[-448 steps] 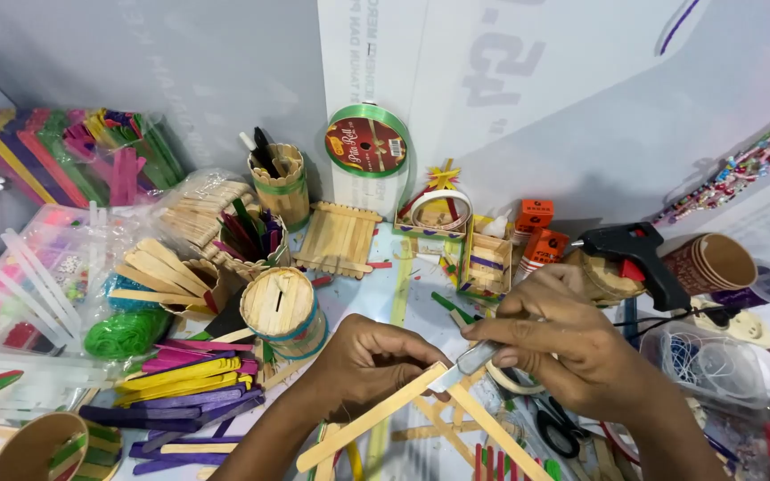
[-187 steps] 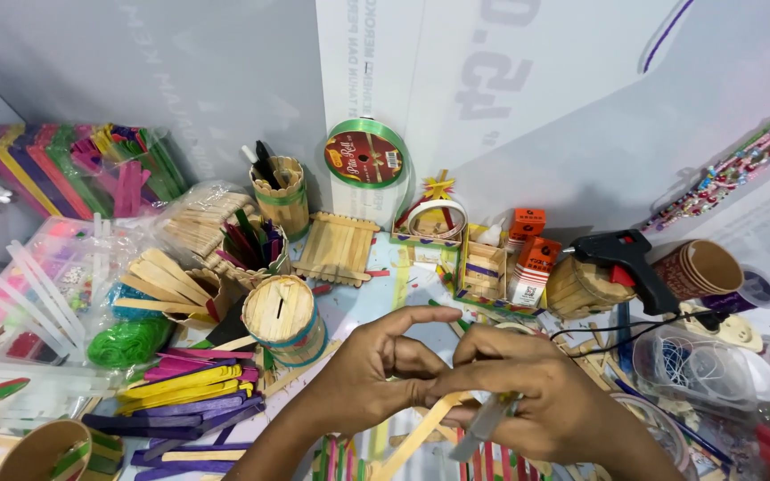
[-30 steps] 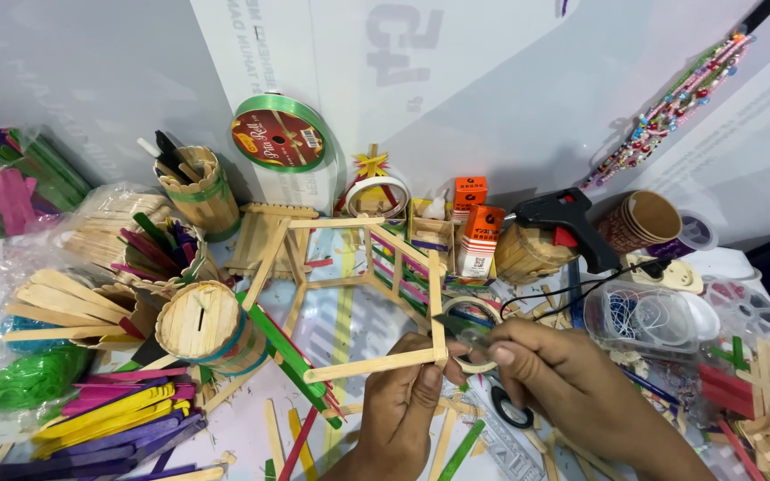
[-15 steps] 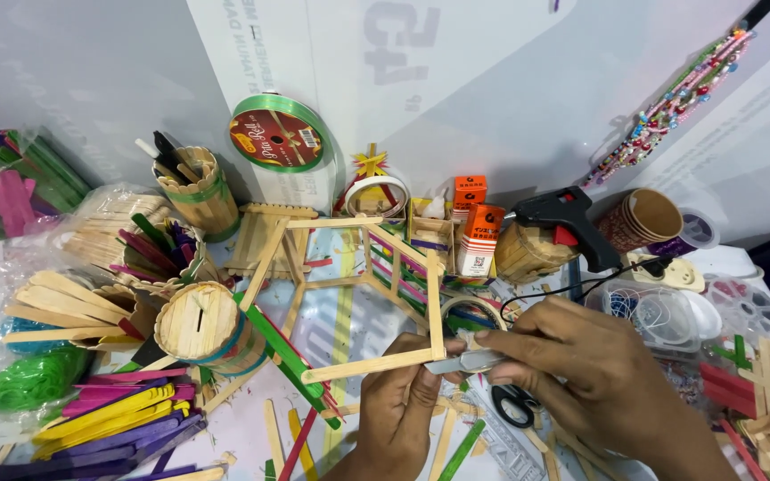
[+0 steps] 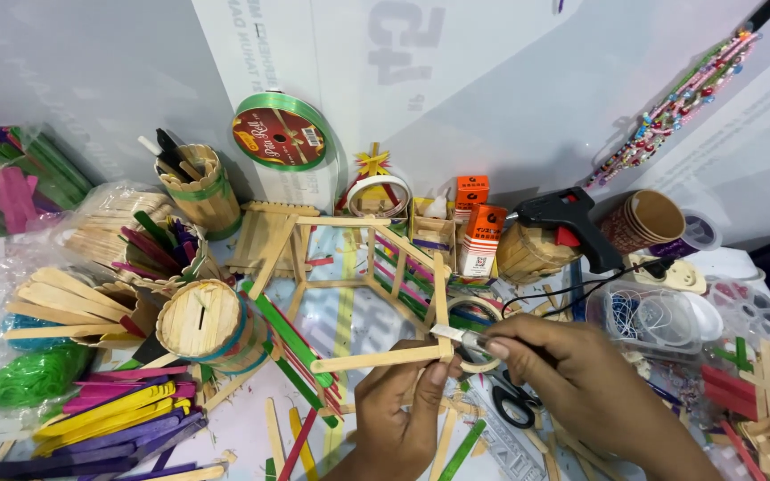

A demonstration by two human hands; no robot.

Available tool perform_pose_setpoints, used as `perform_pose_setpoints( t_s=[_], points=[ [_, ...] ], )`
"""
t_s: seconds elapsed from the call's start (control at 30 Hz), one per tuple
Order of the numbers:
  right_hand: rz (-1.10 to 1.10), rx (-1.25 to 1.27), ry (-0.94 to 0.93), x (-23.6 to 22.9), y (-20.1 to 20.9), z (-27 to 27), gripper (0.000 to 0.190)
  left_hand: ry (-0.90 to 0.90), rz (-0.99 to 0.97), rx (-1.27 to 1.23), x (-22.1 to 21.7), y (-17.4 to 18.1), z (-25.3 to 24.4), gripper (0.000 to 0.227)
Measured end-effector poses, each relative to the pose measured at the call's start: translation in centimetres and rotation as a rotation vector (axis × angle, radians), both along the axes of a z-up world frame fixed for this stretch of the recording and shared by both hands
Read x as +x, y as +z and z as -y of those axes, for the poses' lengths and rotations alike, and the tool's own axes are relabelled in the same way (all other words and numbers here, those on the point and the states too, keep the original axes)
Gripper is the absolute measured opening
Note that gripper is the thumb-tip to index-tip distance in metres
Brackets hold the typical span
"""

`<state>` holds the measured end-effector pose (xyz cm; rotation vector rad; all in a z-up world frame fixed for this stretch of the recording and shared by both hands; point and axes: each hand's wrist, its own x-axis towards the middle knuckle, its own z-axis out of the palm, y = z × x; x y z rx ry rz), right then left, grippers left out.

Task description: Constructing a hexagonal frame by marking and assembling popsicle sticks.

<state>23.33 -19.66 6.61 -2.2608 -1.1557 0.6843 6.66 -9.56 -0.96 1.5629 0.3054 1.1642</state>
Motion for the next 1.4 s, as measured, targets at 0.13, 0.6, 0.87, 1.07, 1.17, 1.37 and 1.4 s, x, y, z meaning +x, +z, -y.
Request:
perform_pose_setpoints(
  t_s=[0.13, 0.6, 0.87, 1.07, 1.17, 1.37, 1.4],
  points=[
    [-0.002, 0.070, 0.086, 0.1, -0.7, 0.1, 0.029, 0.041, -0.007, 0.083, 0.0, -0.2, 0.0, 0.024],
    [-0.162, 0.088, 0.007, -0.7, -2.8, 1.7, 0.033, -0.080, -0.058, 0.151, -0.9, -2.8, -0.1, 0.021],
    [-0.072, 0.241, 0.154, -1.3, -3.0, 1.6, 0.033, -0.044, 0.000, 0.258, -1.2, -2.2, -0.6, 0.017],
    [0.008, 0.172, 0.158, -0.7, -4.1, 2.5, 0.031, 0.002, -0.028, 0.310, -1.1, -2.8, -0.6, 0.014],
    [-0.039, 0.104, 0.105, -0.7, -3.9, 2.4, 0.036, -0.003, -0.048, 0.314, -1.1, -3.0, -0.6, 0.015],
    [-0.048, 0.200, 0.139, -1.1, -4.3, 2.3, 0.033, 0.029, -0.042, 0.326, -1.0, -3.2, -0.6, 0.013],
    [-0.047, 0.203, 0.143, -1.2, -4.4, 2.2, 0.033, 0.033, -0.042, 0.329, -1.0, -3.0, -0.6, 0.013]
  ],
)
